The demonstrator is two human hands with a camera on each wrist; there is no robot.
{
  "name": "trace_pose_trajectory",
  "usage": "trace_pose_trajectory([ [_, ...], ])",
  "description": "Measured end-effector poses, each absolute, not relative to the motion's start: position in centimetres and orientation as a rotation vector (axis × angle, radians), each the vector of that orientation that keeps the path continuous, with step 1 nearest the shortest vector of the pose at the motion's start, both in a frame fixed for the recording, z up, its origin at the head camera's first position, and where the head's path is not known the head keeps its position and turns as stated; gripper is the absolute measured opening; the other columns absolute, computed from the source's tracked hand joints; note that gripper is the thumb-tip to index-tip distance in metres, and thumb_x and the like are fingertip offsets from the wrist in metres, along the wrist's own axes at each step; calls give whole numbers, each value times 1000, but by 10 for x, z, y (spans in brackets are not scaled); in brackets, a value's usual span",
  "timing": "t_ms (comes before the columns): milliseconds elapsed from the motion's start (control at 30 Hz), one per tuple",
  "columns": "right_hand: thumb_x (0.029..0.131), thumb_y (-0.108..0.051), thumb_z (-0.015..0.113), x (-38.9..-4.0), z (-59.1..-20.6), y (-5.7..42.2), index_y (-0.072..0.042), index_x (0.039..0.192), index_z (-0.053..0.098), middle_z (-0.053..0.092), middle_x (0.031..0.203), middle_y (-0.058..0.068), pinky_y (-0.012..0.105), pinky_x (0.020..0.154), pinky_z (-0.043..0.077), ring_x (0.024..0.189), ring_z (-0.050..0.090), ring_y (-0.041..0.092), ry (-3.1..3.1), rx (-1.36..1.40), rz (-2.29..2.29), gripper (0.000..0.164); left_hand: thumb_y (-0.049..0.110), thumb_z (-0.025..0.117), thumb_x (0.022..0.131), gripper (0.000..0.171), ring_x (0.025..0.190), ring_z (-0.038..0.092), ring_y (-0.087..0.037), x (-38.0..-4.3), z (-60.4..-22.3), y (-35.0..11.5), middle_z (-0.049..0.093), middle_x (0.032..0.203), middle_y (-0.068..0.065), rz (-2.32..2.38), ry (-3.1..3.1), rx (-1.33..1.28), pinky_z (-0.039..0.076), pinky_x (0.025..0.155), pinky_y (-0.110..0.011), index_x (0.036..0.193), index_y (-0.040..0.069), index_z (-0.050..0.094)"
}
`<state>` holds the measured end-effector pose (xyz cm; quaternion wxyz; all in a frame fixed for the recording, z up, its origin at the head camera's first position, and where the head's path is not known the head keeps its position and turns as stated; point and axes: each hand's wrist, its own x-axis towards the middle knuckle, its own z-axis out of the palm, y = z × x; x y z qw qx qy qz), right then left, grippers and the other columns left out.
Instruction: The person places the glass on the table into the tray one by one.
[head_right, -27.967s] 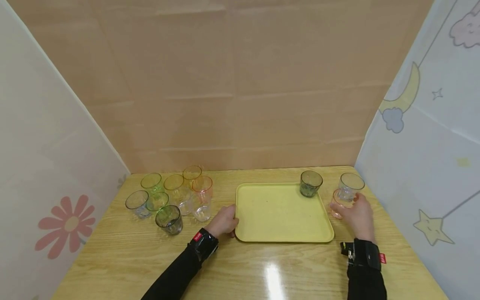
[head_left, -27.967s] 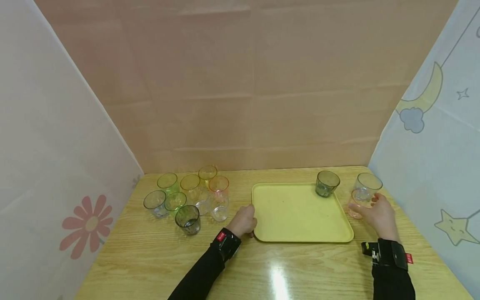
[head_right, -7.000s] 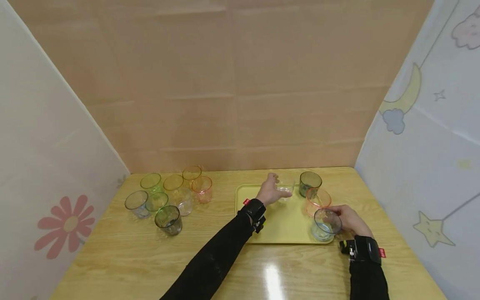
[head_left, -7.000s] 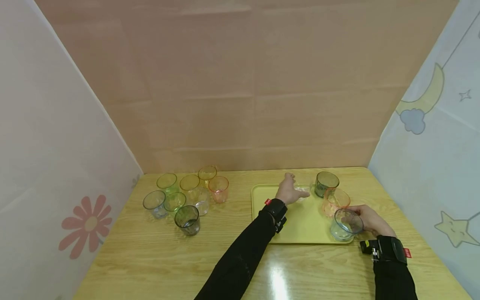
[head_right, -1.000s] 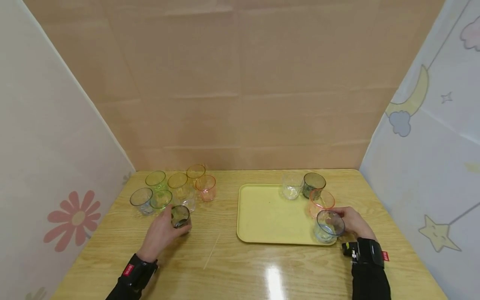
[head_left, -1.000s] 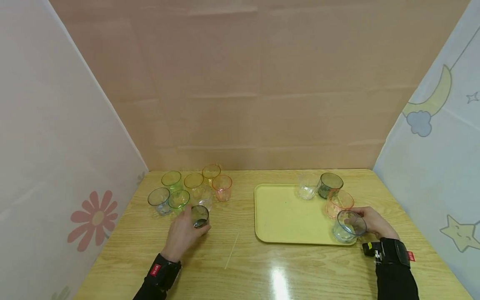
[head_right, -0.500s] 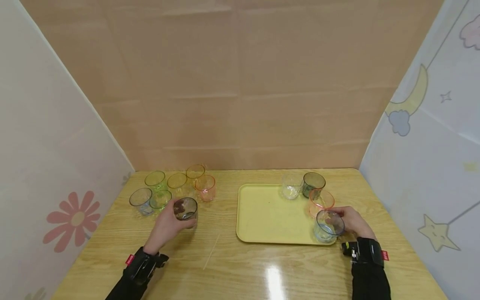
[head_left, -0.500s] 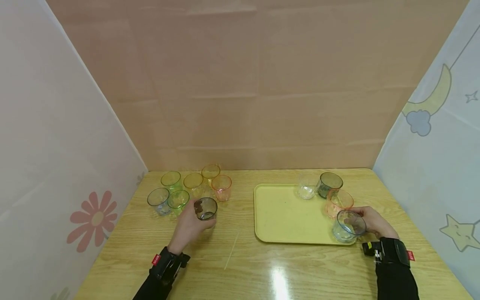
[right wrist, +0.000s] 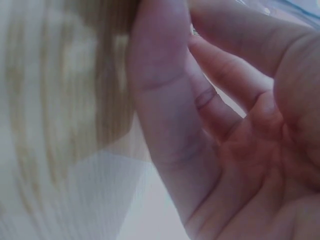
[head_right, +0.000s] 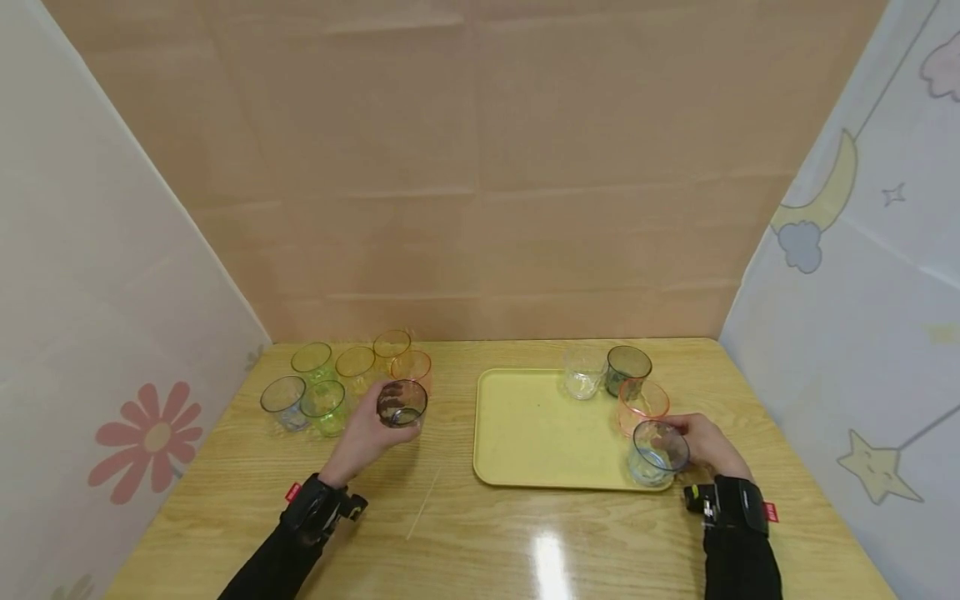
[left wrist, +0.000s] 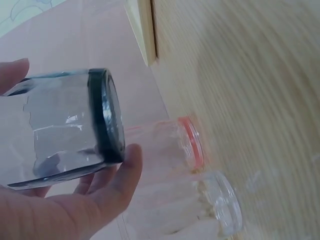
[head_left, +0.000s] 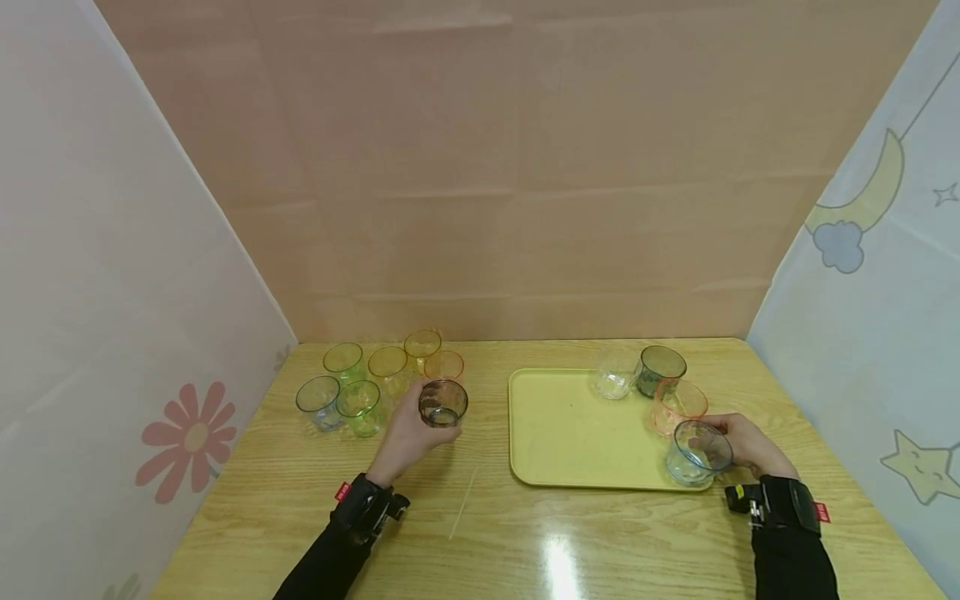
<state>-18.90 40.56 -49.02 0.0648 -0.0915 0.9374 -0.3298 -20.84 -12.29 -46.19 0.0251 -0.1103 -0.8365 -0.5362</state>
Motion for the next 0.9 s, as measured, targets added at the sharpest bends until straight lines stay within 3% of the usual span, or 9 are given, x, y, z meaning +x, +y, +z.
trace_pose_trajectory([
  [100,93,-24,67,-189,-490,406,14,128,56,60,121,35,28,57,38,88,59,6,2816,-266,-1018,53,19,86,75,76,117,57,-31,-213,-464,-117,58,127,-13,-1747,-2553,-380,50,94,-47,138,14,45],
  [200,94,-23,66,-189,-490,407,14,130,54,58,123,37,30,52,34,75,50,-2,2785,-255,-1069,53,17,85,76,74,116,56,-31,-218,-467,-109,58,124,-13,-1818,-2513,-439,48,95,-43,139,13,45],
  [333,93,-23,66,-189,-489,406,16,130,53,60,120,36,29,50,35,69,48,1,2761,-250,-1097,55,13,83,78,74,118,52,-36,-224,-467,-95,56,124,-14,-1874,-2491,-501,46,97,-43,141,10,43],
  [500,94,-23,65,-189,-491,406,17,130,51,61,118,36,28,51,38,72,52,1,2753,-251,-1084,56,6,78,81,71,120,52,-34,-218,-448,-76,54,128,-18,-1926,-2495,-567,47,99,-44,141,5,41],
  [667,94,-23,65,-189,-491,407,16,129,54,63,117,33,28,53,37,76,54,-2,2775,-278,-1050,53,1,76,80,68,124,50,-43,-218,-440,-59,54,129,-26,-1994,-2433,-641,46,101,-49,138,-3,41],
  [900,92,-22,67,-189,-490,406,14,125,58,64,115,31,27,57,37,77,52,-2,2820,-294,-1017,50,15,83,77,74,120,55,-36,-245,-475,-30,56,129,-22,-2005,-2480,-685,51,94,-34,139,8,43],
])
